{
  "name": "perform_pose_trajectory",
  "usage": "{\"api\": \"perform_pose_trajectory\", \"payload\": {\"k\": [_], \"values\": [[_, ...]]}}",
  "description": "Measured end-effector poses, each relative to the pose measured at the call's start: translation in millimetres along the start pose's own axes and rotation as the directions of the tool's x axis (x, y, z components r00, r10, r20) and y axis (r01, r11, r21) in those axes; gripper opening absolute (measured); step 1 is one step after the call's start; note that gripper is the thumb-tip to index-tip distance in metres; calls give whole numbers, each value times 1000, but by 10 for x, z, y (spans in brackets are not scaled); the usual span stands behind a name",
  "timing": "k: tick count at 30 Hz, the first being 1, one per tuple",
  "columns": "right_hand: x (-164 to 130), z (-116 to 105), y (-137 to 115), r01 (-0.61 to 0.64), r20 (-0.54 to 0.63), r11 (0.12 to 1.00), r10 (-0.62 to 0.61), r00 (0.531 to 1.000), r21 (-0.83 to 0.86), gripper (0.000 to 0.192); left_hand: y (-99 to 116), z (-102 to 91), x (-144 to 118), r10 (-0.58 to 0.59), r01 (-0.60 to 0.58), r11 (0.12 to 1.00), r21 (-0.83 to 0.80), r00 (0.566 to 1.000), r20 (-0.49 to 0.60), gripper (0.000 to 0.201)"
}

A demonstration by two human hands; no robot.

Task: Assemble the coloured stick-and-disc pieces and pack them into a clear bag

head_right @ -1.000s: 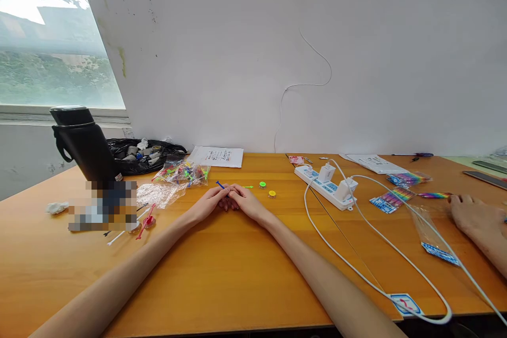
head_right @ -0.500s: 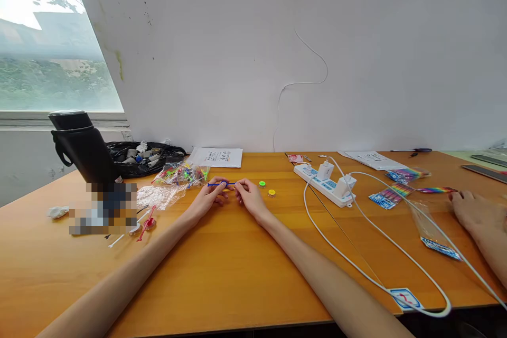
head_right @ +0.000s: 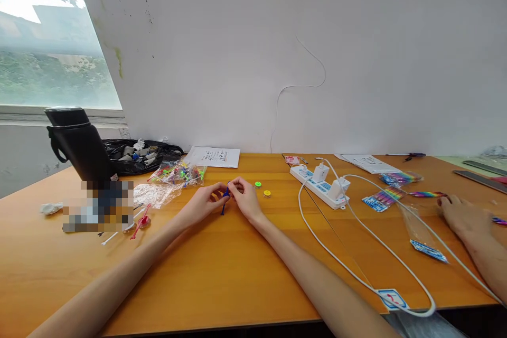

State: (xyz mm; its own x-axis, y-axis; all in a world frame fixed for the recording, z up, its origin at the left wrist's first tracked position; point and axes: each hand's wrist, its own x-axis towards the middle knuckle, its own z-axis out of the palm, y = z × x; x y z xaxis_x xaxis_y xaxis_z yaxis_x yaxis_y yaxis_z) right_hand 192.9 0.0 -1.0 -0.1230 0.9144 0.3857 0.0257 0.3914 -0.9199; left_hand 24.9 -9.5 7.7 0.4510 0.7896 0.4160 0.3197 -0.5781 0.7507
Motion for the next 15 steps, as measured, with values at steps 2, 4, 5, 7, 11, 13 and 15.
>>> {"api": "perform_pose_trajectory", "payload": {"k": [2,4,5,7,11,13,15], "values": [[-4,9,0,-5,28,1000,5,1000,27,31,45,-80,-43,-16,16,1000,23,1000,11,23],[-8,15,-3,-10,42,999,8,999,47,29,82,-226,-122,-57,57,997,43,998,1,25],[-10,18,-4,-12,45,999,10,999,51,28,97,-332,-176,-83,84,995,59,996,-13,27],[-19,23,-4,-20,51,998,18,999,52,27,122,-612,-313,-147,152,982,112,988,-55,33],[-34,35,13,-28,83,999,25,996,39,24,93,-1342,-632,-261,317,892,323,943,-205,47],[-33,34,21,-21,90,1000,19,996,20,24,26,-1671,-773,-345,427,773,470,904,-253,48],[-25,23,26,-12,90,1000,12,996,-3,24,-49,-1897,-888,-424,493,644,585,866,-263,46]]}}
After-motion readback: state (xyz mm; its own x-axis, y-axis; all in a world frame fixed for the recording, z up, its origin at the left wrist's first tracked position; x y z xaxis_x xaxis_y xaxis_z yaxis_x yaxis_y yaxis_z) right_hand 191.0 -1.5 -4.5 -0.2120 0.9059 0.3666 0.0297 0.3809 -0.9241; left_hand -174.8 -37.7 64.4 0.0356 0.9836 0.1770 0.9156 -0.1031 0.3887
